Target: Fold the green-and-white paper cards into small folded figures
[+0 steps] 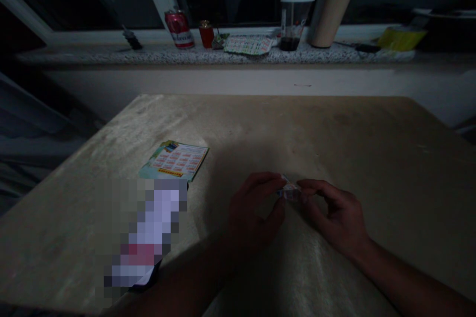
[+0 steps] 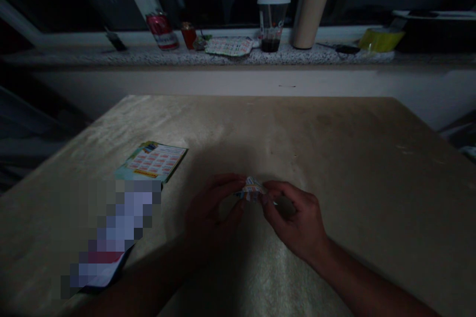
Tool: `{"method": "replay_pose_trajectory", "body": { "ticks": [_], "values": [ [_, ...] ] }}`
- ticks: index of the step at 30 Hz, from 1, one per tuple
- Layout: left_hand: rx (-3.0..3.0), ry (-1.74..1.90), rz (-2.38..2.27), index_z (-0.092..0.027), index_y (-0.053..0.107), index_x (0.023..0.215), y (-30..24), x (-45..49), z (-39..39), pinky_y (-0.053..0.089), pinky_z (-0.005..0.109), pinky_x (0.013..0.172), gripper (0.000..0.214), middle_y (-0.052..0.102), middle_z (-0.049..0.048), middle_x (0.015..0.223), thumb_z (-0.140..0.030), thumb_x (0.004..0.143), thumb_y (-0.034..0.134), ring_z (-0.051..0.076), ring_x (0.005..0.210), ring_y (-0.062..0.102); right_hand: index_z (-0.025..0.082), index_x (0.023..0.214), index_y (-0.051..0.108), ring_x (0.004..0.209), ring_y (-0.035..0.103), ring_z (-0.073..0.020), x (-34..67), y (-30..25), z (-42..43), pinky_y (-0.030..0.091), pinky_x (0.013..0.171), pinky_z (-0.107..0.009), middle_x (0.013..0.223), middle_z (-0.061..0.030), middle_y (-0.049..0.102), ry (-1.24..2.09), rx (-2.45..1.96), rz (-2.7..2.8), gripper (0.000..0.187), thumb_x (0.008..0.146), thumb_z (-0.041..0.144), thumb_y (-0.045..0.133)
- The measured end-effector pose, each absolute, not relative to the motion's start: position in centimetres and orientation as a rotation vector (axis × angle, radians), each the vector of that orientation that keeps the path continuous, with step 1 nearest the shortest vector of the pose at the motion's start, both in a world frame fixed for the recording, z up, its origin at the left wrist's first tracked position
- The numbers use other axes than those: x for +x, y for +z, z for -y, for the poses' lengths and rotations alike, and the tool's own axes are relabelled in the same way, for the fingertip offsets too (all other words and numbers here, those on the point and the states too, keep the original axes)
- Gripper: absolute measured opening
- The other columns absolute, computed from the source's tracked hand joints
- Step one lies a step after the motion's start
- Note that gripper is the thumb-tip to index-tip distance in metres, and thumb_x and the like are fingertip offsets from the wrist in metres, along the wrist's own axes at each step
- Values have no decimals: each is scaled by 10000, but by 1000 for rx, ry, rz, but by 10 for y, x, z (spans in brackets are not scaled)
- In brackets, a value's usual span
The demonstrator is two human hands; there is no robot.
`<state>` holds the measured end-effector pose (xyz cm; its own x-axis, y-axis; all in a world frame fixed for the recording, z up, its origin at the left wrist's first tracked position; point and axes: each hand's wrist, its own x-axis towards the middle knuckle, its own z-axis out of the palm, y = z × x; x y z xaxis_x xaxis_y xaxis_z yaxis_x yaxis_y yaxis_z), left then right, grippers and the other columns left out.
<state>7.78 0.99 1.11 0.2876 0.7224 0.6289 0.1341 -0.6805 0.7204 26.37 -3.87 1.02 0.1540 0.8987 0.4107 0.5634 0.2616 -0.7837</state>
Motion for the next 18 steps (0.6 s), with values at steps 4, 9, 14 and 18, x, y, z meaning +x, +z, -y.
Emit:
{"method": "replay_pose_trajectory", "body": {
  "ticks": [4,9,14,18],
  "values": [
    [2063,1394,-694,-212,662,1166,11,81,-5,597,281,892,359,675,72,1142,-48,847,676,163,1014,701,199,1013,717,621,704,-158,264,13,38,574,591,-255,711,2,702,292,-1453,1602,171,857,251,672],
    [2124,1390,-622,-213,622,1221,11,84,4,595,294,944,403,663,87,1176,-34,861,650,178,1080,688,201,938,724,598,690,-160,264,14,37,548,562,-254,705,-9,711,283,-1464,1641,118,864,252,647],
    [2141,1386,-604,-207,600,1237,10,86,8,617,327,933,418,676,92,1174,-41,857,650,196,1092,689,198,832,682,584,671,-168,264,13,37,516,519,-251,683,-20,702,327,-1471,1597,93,860,285,662],
    [2138,1436,-537,-169,626,1176,9,88,8,617,325,939,368,692,102,1153,-9,845,640,198,1100,694,203,798,647,548,625,-142,264,13,37,497,502,-226,653,3,663,328,-1448,1576,70,845,253,657]
  ]
}}
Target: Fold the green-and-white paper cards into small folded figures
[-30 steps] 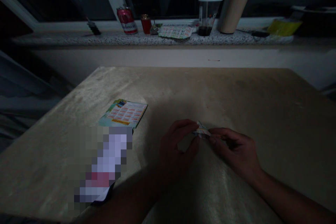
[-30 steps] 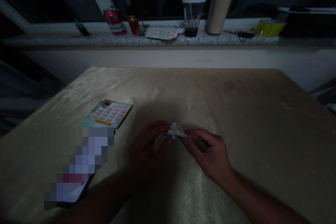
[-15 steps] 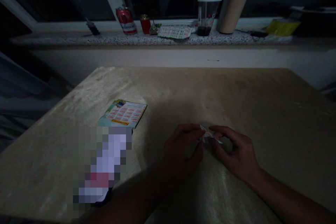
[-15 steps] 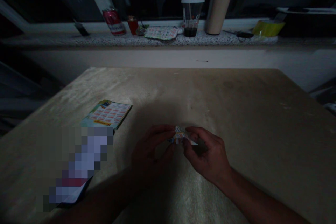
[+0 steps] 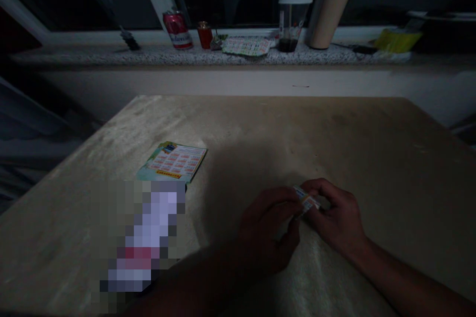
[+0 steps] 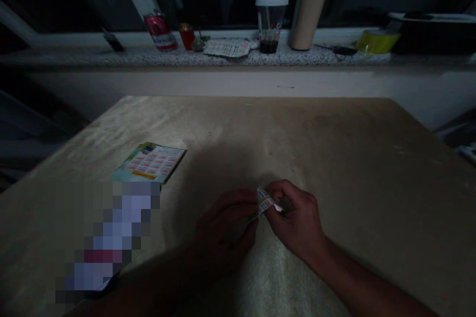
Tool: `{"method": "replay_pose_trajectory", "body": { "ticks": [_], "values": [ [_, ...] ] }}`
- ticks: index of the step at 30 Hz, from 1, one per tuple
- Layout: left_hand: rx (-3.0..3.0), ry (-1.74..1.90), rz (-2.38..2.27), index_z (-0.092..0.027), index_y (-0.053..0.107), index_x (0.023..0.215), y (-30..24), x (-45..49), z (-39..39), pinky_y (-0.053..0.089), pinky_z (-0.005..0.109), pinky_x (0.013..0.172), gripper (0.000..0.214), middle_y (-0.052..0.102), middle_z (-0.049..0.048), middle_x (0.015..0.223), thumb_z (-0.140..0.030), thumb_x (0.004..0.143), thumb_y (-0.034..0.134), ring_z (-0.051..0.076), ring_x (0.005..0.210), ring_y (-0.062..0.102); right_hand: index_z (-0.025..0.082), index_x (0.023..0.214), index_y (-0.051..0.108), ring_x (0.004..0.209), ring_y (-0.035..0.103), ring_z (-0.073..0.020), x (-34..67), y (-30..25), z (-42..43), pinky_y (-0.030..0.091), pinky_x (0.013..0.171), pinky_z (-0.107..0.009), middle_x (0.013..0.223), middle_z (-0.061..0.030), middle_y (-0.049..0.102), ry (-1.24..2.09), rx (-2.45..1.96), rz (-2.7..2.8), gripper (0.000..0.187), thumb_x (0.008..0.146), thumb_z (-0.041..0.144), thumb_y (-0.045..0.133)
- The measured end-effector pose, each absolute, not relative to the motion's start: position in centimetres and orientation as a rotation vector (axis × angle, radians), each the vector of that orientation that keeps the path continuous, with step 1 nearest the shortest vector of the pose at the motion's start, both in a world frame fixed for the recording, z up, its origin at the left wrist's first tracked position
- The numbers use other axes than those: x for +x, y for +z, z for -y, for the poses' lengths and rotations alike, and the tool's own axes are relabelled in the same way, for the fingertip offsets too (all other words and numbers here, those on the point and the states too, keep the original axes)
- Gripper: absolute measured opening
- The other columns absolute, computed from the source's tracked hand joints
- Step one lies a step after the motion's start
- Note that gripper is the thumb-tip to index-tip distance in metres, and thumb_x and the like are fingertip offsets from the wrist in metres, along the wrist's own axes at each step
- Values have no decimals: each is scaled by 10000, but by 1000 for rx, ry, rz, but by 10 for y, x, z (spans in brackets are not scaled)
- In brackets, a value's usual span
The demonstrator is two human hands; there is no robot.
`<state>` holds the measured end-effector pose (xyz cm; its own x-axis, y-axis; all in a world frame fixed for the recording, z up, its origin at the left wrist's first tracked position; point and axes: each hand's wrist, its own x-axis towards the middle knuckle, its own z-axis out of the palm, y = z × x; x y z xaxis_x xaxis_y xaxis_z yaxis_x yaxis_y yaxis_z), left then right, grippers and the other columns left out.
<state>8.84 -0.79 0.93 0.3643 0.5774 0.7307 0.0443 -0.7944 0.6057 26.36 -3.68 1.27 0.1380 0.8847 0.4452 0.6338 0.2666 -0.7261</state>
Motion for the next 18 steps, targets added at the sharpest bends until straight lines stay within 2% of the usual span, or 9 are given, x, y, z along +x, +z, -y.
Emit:
{"method": "replay_pose_trajectory", "body": {
  "ticks": [4,11,18],
  "values": [
    [2139,1477,-481,-144,632,1161,10,90,8,610,325,959,368,700,110,1144,9,827,654,201,1103,694,206,798,635,528,603,-121,264,13,37,492,505,-203,623,31,628,321,-1423,1577,20,817,203,642],
    [2204,1447,-453,-123,644,1135,9,90,9,592,327,995,339,691,112,1160,13,824,638,197,1126,674,198,756,638,507,587,-115,265,13,37,481,490,-196,600,37,613,359,-1420,1541,28,767,188,661],
    [2247,1433,-422,-125,641,1149,4,90,10,585,357,1000,369,680,111,1166,26,813,622,204,1136,665,201,707,615,472,515,-93,263,14,36,428,440,-177,567,55,558,468,-1406,1491,72,732,154,663]
  ]
}}
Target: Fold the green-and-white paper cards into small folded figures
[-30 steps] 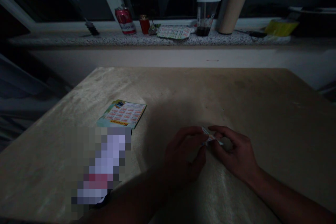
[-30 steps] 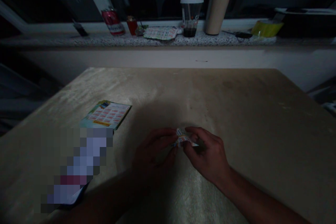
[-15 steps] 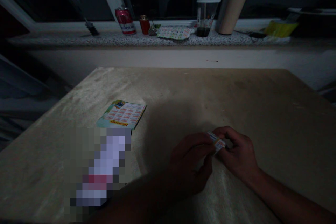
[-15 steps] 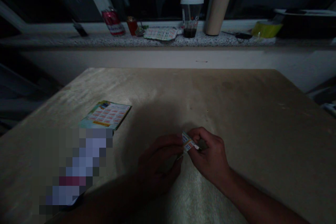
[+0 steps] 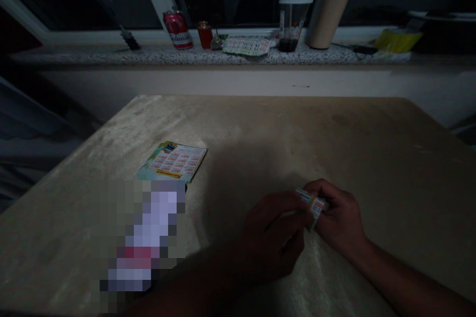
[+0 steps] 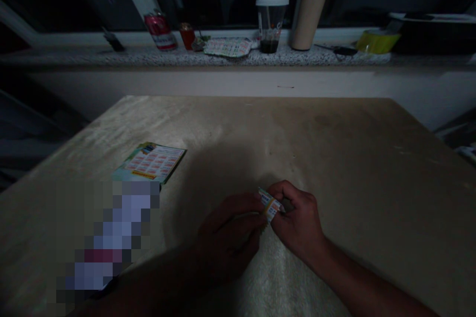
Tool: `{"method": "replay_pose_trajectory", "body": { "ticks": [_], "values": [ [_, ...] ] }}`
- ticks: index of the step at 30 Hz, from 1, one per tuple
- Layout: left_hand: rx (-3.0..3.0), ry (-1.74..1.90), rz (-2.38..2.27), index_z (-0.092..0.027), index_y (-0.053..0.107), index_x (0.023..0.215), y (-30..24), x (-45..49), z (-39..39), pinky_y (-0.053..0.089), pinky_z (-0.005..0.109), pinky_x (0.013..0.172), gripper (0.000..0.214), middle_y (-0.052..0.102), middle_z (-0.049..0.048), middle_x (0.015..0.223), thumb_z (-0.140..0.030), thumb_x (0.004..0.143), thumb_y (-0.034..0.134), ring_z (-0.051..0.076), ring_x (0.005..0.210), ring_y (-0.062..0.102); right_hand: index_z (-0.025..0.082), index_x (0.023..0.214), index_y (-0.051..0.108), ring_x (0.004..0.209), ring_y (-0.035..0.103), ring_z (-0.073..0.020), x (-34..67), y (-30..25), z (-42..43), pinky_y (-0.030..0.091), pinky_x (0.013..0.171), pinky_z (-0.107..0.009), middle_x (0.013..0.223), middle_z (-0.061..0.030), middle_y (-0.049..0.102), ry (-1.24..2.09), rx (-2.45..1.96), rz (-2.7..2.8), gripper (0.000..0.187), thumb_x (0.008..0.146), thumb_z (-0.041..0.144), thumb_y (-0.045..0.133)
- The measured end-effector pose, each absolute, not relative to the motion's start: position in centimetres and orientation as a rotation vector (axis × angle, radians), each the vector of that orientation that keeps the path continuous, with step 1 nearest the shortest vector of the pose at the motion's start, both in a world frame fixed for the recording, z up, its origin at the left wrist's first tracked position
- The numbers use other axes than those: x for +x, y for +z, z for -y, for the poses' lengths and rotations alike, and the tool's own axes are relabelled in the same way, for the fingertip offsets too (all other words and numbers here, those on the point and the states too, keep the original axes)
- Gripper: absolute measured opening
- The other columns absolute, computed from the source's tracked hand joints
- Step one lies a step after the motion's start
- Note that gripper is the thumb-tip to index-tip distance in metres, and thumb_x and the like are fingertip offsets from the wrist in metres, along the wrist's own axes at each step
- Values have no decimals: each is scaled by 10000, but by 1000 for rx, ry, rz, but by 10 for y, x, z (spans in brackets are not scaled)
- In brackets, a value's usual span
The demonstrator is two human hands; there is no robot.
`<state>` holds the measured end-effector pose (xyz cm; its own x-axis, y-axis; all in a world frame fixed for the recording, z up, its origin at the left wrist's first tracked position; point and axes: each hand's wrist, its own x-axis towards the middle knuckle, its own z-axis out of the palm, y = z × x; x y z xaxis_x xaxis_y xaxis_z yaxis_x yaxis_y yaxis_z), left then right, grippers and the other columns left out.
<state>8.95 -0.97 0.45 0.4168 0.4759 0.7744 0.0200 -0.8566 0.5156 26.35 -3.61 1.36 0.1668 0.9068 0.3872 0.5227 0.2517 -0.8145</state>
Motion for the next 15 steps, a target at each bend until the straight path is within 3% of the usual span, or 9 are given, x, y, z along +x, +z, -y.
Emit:
{"method": "replay_pose_trajectory", "body": {
  "ticks": [15],
  "values": [
    [2305,1401,-415,-124,632,1183,3,88,8,565,371,1027,396,663,130,1214,10,810,617,213,1185,643,195,634,589,478,458,-95,259,13,36,385,442,-188,520,63,518,724,-1405,1323,86,660,151,658]
  ]
}}
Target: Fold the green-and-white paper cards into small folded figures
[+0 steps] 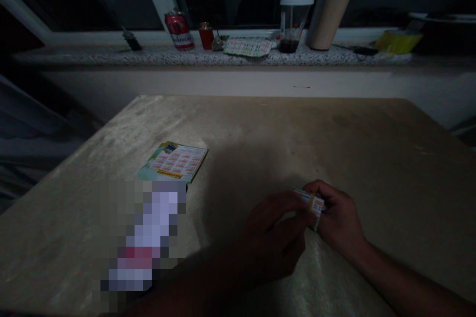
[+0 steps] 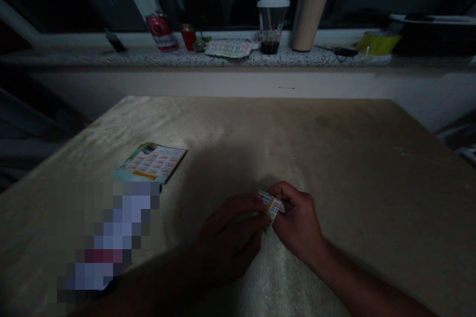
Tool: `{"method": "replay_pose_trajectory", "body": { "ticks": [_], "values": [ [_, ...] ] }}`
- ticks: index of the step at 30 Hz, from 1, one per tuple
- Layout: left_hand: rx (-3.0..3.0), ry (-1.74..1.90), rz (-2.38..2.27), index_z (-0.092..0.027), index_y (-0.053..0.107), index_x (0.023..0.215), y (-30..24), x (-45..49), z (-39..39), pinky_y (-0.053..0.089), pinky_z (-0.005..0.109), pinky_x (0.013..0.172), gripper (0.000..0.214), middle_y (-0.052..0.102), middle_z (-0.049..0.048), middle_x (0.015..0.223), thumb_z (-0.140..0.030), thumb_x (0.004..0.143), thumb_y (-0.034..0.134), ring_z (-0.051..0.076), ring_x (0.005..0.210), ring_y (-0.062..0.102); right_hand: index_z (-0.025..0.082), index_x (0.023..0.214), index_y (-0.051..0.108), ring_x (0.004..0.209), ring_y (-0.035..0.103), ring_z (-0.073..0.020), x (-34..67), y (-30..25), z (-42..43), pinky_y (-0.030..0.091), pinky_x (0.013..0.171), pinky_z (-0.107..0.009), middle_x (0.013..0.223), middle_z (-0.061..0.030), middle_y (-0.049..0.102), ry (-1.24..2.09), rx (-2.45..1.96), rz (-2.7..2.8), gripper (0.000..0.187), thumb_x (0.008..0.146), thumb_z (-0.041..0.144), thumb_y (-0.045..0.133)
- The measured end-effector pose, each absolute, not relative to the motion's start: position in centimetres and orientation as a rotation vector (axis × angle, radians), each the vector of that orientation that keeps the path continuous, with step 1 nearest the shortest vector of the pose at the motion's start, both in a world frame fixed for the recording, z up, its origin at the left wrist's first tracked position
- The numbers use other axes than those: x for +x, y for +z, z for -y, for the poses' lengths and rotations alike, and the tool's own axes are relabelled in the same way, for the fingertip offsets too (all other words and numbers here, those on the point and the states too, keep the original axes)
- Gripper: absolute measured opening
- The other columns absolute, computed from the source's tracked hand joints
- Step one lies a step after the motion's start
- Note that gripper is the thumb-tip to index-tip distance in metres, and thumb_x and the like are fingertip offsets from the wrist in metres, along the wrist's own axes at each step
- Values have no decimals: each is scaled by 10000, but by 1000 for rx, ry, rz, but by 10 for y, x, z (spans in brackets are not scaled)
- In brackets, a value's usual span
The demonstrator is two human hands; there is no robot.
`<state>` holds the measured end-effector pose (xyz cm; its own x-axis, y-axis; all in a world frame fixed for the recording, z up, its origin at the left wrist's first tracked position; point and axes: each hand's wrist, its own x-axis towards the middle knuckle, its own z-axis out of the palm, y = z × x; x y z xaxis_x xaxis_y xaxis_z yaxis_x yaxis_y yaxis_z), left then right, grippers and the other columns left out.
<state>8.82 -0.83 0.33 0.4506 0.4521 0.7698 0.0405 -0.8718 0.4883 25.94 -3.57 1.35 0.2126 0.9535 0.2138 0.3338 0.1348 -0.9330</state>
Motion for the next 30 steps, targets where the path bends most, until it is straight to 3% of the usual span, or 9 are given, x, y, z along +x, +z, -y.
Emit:
{"method": "replay_pose_trajectory", "body": {
  "ticks": [19,25,30],
  "values": [
    [2330,1398,-431,-184,620,1186,6,89,6,602,382,943,384,658,108,1217,-33,839,559,208,1127,663,193,635,596,469,487,-102,258,15,35,398,454,-203,524,52,551,821,-1406,1307,79,684,172,654],
    [2346,1370,-481,-158,630,1156,10,86,3,592,366,938,353,665,115,1152,-44,827,569,212,1092,666,179,661,645,501,503,-103,260,14,34,420,483,-206,551,42,579,956,-1367,1277,44,691,167,675],
    [2348,1326,-461,-161,620,1155,14,86,3,569,391,956,349,664,113,1149,-75,816,626,223,1095,652,172,644,634,474,443,-82,259,13,34,392,450,-188,525,60,517,1126,-1350,1165,72,675,192,696]
  ]
}}
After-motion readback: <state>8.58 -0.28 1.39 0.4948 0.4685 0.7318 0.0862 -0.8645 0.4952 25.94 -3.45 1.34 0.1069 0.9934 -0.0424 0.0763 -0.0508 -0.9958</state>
